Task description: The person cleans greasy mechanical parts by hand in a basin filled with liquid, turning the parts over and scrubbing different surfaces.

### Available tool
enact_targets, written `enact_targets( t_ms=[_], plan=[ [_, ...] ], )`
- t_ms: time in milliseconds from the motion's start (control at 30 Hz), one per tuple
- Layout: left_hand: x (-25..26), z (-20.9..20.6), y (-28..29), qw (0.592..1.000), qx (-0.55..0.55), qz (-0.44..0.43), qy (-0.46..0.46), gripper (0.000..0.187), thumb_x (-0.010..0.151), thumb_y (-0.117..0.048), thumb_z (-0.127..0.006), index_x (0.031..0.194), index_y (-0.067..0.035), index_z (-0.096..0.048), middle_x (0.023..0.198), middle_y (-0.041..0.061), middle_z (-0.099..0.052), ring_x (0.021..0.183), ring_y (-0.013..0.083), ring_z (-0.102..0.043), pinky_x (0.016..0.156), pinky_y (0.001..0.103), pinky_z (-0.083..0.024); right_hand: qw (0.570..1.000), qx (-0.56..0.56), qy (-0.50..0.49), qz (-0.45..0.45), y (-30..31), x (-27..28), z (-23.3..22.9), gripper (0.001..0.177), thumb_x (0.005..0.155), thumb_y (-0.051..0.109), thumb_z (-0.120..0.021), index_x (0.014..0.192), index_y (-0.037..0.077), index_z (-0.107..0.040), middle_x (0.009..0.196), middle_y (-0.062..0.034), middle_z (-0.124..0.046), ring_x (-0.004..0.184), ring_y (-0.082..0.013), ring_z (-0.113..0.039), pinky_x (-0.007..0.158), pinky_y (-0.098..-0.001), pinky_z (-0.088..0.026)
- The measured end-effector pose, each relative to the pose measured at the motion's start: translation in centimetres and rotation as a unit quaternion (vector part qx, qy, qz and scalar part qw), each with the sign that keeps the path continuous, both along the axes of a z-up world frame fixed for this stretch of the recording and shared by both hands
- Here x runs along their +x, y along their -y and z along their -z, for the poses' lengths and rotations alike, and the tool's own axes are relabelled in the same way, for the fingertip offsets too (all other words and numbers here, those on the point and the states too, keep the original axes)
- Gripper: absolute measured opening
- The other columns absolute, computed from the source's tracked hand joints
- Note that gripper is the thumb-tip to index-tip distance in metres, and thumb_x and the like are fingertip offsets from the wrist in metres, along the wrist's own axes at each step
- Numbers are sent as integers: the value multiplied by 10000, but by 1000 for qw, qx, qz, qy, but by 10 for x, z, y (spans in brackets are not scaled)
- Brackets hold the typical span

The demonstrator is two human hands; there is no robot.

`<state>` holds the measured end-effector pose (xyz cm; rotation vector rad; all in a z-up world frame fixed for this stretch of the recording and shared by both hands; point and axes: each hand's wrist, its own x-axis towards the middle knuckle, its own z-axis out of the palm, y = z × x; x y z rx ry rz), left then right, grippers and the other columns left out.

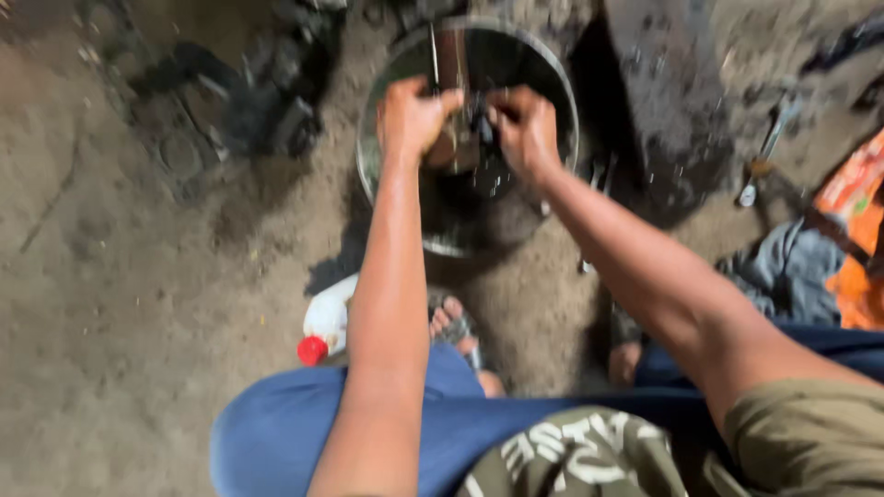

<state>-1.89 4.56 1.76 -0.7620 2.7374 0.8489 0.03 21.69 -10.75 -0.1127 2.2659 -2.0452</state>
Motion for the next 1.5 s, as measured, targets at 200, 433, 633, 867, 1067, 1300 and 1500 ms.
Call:
enact_targets(
  t_ms=[200, 433, 633, 867, 1067, 1300, 1500],
  plan=[
    [1, -23, -10, 1000, 17, -14, 4, 757, 590, -464, -871, 1230, -89, -724, 1169, 182, -742, 1127, 303, -717, 993, 388, -535, 990, 73, -118, 2, -4, 12, -27, 341, 767, -122, -739, 1083, 8, -747, 1137, -147, -698, 1090, -253, -671, 910, -357, -565],
    [-4, -11, -14, 999, -25, -15, -18, 753, 559, -458, -901, 1195, -89, -737, 1194, 194, -712, 1133, 331, -677, 978, 417, -515, 995, -61, 51, 67, -6, -26, -13, 220, 882, 12, -788, 1095, 55, -752, 1086, -96, -737, 993, -214, -756, 882, -313, -626],
    [5, -2, -8, 999, 15, -25, -22, 732, 572, -419, -891, 1203, -80, -738, 1178, 183, -740, 1122, 297, -717, 982, 379, -550, 982, 105, -148, -51, -16, -8, -28, 325, 746, -19, -748, 1067, 26, -722, 1077, -151, -693, 978, -323, -704, 846, -382, -586],
    [16, -11, 5, 990, 109, -87, -27, 507, 623, -331, -815, 1054, -66, -789, 930, 99, -825, 871, 216, -802, 827, 326, -584, 929, 364, 5, -71, -55, -13, -16, 357, 859, 206, -764, 1182, 72, -692, 1274, -170, -652, 1221, -367, -598, 1013, -473, -508],
    [23, -13, 11, 978, 181, -88, -59, 410, 644, -287, -798, 980, -55, -814, 862, 88, -825, 784, 197, -789, 760, 330, -588, 782, 505, -188, -314, -32, 41, 43, 472, 846, 374, -675, 1251, 135, -711, 1677, -187, -206, 1558, -373, -140, 1190, -633, -101],
    [17, -18, 2, 990, 116, -69, -47, 368, 639, -299, -802, 955, -112, -818, 845, 83, -818, 789, 201, -783, 774, 342, -578, 891, 419, 44, -169, -54, -5, 25, 407, 875, 135, -673, 1275, 129, -743, 1364, -111, -699, 1147, -270, -712, 1010, -379, -566],
    [5, -22, -13, 997, 50, -62, -23, 404, 606, -372, -777, 896, -93, -809, 867, 135, -798, 863, 287, -774, 800, 401, -580, 992, 98, 80, -30, -29, -28, -41, 384, 900, 105, -661, 1276, 90, -739, 1163, -143, -788, 1005, -211, -758, 907, -334, -597]
  ],
)
